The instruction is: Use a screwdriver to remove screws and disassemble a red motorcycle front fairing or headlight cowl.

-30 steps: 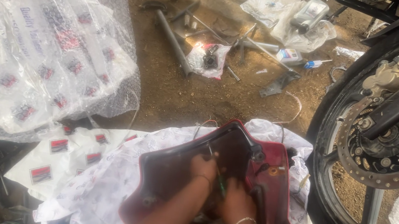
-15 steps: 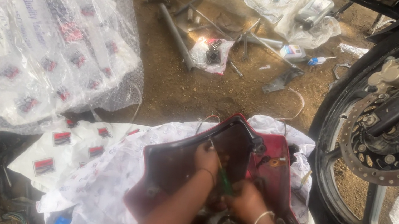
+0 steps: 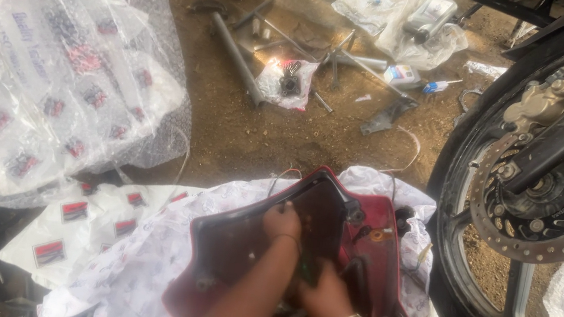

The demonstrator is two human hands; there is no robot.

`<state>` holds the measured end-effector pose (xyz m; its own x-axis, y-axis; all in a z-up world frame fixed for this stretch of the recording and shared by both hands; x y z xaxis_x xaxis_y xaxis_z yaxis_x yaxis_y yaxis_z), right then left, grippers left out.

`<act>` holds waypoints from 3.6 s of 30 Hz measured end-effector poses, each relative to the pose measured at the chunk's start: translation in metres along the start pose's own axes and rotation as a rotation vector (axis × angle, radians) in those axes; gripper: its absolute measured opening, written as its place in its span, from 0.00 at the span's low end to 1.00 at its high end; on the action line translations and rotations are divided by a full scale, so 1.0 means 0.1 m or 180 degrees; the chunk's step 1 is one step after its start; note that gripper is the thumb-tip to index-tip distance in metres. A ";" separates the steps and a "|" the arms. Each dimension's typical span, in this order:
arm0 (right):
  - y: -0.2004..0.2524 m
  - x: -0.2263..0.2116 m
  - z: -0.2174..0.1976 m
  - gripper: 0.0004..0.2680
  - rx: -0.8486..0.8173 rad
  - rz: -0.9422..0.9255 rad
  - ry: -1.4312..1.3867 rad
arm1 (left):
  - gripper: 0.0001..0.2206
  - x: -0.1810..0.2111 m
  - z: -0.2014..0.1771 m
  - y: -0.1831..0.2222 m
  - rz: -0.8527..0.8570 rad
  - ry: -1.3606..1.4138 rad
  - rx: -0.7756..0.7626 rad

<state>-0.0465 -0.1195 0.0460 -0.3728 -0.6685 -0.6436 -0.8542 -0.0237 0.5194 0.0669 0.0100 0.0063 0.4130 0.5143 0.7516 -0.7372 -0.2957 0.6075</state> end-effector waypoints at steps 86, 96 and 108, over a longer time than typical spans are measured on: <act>0.28 -0.60 -0.05 0.15 -0.0460 -0.0760 -0.0205 | 0.22 1.23 -0.81 0.44 0.1846 -0.2873 -0.1342; 0.27 -0.53 0.07 0.14 0.0114 -0.0265 -0.0654 | 0.19 1.38 -0.80 0.70 0.1383 -0.2874 -0.0940; 0.18 -0.62 -0.10 0.13 0.0109 -0.0250 -0.0702 | 0.21 1.39 -0.76 0.68 0.1150 -0.2995 -0.0741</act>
<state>-0.0352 -0.0863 0.1012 -0.3717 -0.4869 -0.7904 -0.8941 -0.0414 0.4460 0.0335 0.1225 0.1322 0.3237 -0.4412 0.8370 -0.9441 -0.0929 0.3162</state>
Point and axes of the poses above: each hand's wrist, its own y-axis away from the middle knuckle, its own z-axis out of the palm, x = y × z, the point moved 4 cm from there along -y, towards the middle knuckle, and after that the axes turned 9 degrees about -x, right-handed, at the moved point
